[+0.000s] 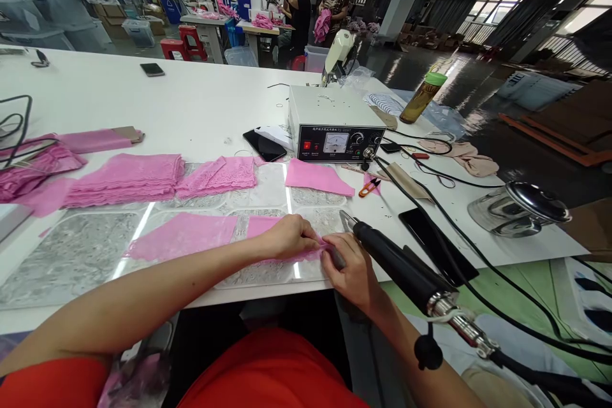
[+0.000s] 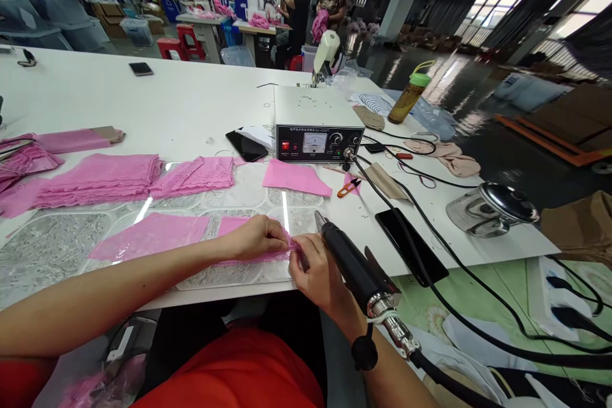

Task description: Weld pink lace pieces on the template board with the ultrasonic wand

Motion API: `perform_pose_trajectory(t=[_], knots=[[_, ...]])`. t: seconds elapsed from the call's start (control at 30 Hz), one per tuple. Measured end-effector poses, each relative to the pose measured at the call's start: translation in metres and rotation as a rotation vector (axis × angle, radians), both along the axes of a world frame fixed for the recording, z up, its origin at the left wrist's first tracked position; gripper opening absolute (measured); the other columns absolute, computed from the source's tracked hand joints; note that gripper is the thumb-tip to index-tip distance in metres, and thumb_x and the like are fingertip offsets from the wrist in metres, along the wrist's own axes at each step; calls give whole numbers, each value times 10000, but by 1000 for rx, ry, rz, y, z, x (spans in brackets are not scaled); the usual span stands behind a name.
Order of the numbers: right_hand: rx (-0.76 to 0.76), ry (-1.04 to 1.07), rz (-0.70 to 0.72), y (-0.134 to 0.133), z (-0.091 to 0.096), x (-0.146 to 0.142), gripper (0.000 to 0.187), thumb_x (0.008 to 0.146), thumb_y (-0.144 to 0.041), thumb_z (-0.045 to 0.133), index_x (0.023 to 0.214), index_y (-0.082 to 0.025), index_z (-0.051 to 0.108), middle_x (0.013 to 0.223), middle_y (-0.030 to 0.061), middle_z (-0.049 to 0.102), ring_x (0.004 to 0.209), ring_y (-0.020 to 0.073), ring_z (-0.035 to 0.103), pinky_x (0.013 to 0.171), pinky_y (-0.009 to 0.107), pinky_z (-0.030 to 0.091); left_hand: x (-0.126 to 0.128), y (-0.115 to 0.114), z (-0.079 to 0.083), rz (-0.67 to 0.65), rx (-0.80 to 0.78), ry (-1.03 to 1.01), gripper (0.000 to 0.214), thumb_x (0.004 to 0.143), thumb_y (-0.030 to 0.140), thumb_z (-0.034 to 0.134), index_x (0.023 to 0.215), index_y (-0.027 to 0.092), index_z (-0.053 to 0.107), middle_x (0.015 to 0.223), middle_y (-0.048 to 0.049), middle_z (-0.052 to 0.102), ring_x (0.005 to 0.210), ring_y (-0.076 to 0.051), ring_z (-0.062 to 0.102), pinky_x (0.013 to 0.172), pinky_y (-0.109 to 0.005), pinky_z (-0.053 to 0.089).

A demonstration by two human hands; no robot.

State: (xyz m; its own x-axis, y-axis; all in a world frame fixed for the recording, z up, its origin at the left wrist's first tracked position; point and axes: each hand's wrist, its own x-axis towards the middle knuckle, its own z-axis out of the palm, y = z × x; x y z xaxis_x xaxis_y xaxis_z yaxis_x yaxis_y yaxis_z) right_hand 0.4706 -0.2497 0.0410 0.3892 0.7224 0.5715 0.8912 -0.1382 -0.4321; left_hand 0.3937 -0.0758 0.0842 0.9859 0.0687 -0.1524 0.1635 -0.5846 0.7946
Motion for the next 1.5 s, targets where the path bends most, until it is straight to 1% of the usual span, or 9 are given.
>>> perform_pose_trajectory(t=[0.2, 0.43, 0.63, 0.73, 0.97, 1.13, 1.27, 1.37, 1.5], knots=[[-5, -20, 13, -2, -4, 2, 228, 826, -131, 545, 1033, -218, 586, 952, 57, 677, 903, 197, 630, 864, 379, 519, 0, 0, 1, 13, -9, 19, 160, 775, 173, 602, 739, 143, 755, 776, -27, 697, 734, -143, 617, 637, -197, 445], [15, -11, 20, -2, -7, 2, 245, 828, -124, 535, 1049, -213, 594, 950, 69, 671, 908, 204, 622, 837, 374, 528, -2, -4, 3, 38, 20, 31, 170, 776, 180, 588, 734, 141, 748, 729, -23, 705, 682, -143, 616, 573, -197, 416], [21, -31, 24, -1, -8, 3, 220, 832, -116, 525, 1014, -215, 600, 914, 63, 679, 875, 204, 623, 805, 374, 528, -2, -10, 4, 31, 73, 41, 102, 739, 221, 670, 746, 160, 751, 655, -2, 683, 635, -138, 582, 555, -201, 382], [27, -50, 21, -1, -8, 3, 214, 829, -112, 531, 1008, -208, 599, 905, 61, 680, 864, 202, 623, 794, 371, 531, -1, -12, 2, 51, 108, 44, 107, 740, 180, 643, 696, 148, 736, 592, -1, 638, 590, -130, 541, 532, -209, 348], [31, -36, 21, -1, -10, 3, 247, 821, -100, 533, 1035, -208, 594, 923, 63, 678, 877, 203, 621, 810, 378, 537, 1, -13, -1, 85, 109, 35, 125, 722, 128, 590, 691, 152, 708, 618, 9, 634, 598, -124, 533, 553, -206, 347], [34, -29, 18, -2, -11, 3, 255, 812, -95, 534, 1032, -206, 599, 929, 68, 679, 889, 206, 626, 827, 383, 540, 1, -14, 0, 127, 40, 24, 96, 687, 114, 593, 634, 145, 666, 558, 20, 590, 554, -118, 493, 537, -214, 334], [61, -18, 11, -3, -10, 3, 313, 803, -91, 519, 1093, -190, 581, 980, 78, 676, 941, 203, 638, 851, 372, 549, 2, -11, 7, 199, -88, -16, 83, 679, 107, 579, 631, 141, 638, 575, 24, 598, 553, -112, 516, 534, -205, 364], [84, -48, 34, -3, -10, 3, 357, 814, -114, 530, 1167, -168, 550, 1049, 97, 670, 1009, 208, 640, 891, 374, 547, 2, 2, 21, 304, -212, -75, 89, 719, 130, 572, 637, 139, 607, 578, 27, 583, 540, -97, 532, 533, -193, 401], [103, -125, 66, -3, -8, 4, 367, 827, -155, 569, 1193, -162, 545, 1081, 108, 672, 1016, 218, 648, 896, 389, 547, -12, 33, 37, 510, -376, -145, 93, 783, 132, 548, 691, 140, 566, 606, 23, 601, 486, -68, 550, 469, -164, 407]])
